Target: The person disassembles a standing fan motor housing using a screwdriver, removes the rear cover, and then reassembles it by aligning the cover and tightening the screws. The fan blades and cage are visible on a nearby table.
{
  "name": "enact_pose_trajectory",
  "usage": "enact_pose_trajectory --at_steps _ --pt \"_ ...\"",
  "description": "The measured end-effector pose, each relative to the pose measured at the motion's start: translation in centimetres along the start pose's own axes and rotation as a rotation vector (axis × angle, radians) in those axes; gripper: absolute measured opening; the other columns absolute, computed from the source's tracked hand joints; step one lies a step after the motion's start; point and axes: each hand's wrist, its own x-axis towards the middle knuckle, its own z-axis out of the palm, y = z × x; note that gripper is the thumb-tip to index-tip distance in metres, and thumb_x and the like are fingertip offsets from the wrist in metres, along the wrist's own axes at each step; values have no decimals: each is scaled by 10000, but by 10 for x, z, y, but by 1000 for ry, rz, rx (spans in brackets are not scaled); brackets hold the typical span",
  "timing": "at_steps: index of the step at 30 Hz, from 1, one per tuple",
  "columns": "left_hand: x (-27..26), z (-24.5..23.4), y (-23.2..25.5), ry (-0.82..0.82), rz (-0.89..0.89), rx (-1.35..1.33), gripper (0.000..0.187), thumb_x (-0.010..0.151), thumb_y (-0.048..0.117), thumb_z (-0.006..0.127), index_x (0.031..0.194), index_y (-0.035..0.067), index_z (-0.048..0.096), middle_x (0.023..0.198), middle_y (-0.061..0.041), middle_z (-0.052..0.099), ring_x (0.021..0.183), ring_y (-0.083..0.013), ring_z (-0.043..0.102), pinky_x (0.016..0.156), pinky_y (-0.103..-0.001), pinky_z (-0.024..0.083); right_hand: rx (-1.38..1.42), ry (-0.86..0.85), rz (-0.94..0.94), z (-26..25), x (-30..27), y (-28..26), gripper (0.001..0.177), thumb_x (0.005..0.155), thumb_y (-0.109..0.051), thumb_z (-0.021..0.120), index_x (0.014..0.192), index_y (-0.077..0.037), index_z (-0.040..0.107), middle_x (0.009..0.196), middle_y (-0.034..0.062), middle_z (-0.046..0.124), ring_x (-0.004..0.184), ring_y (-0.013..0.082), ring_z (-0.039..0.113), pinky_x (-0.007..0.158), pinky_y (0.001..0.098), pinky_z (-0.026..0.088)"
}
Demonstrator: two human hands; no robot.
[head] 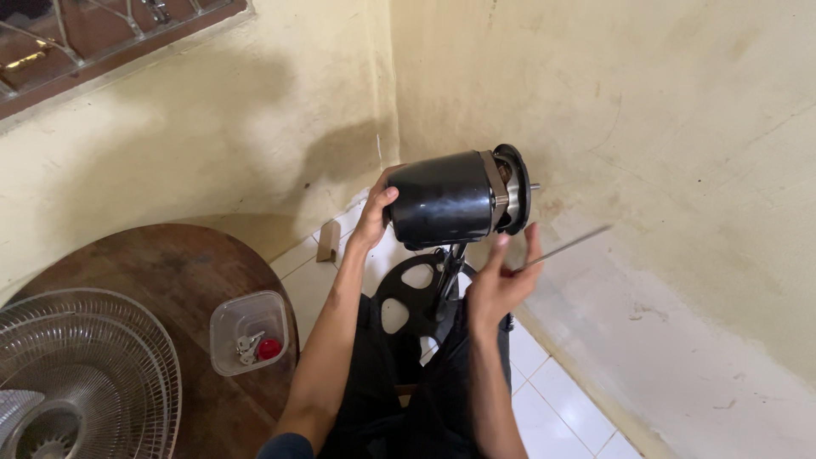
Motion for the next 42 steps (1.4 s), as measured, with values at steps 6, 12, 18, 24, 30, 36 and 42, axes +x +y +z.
enact_pose_trajectory --at_steps 6,12,18,24,30,36,42 --pt "-7 11 4 25 93 53 875 842 602 688 1445 -5 504 1370 -158 592 1301 -249 549 1128 -373 411 -44 29 59 0 43 24 357 1051 -238 657 1278 37 645 726 73 648 418 81 482 356 255 318" --pt "-31 44 33 61 183 334 1133 655 649 856 1515 9 489 1457 -167 569 1382 -283 545 1151 -400 445 -54 -65 210 -5 95 58 332 1004 -224 655 1228 21 667 776 82 680 388 131 506 314 297 342" --pt "-76 127 63 132 155 575 1402 549 610 945 1615 -1 271 1584 -244 432 1449 -353 494 1133 -465 481 -155 -306 -17 11 160 104 278 1016 -192 722 1151 50 743 1003 126 791 893 159 715 819 288 560" --pt "-80 165 75 214 224 809 1454 569 612 945 1632 -29 186 1564 -305 385 1460 -448 449 1179 -524 433 -214 -394 -14 -15 159 77 284 1038 -184 685 1198 44 734 1085 142 792 971 134 731 886 276 552" --pt "-80 168 73 230 182 839 1458 584 653 918 1632 -26 165 1581 -319 344 1464 -465 435 1167 -525 447 -70 -449 51 -91 59 9 544 899 -31 630 1432 8 525 1330 105 688 473 4 534 400 181 399" --pt "-76 163 63 110 56 808 1542 584 716 859 1640 -12 3 1576 -346 201 1456 -513 358 1151 -552 434 -313 -429 -161 -76 10 8 1391 465 -98 1020 1621 -42 248 1319 304 446 1085 315 504 820 371 508" --pt "-75 121 41 -4 -93 496 1113 895 556 666 1657 66 20 1611 -267 137 1294 -442 472 992 -491 541 -352 -231 -302 -50 7 13 1393 519 -120 1042 1624 -11 202 1546 258 414 1401 357 501 1120 444 500"
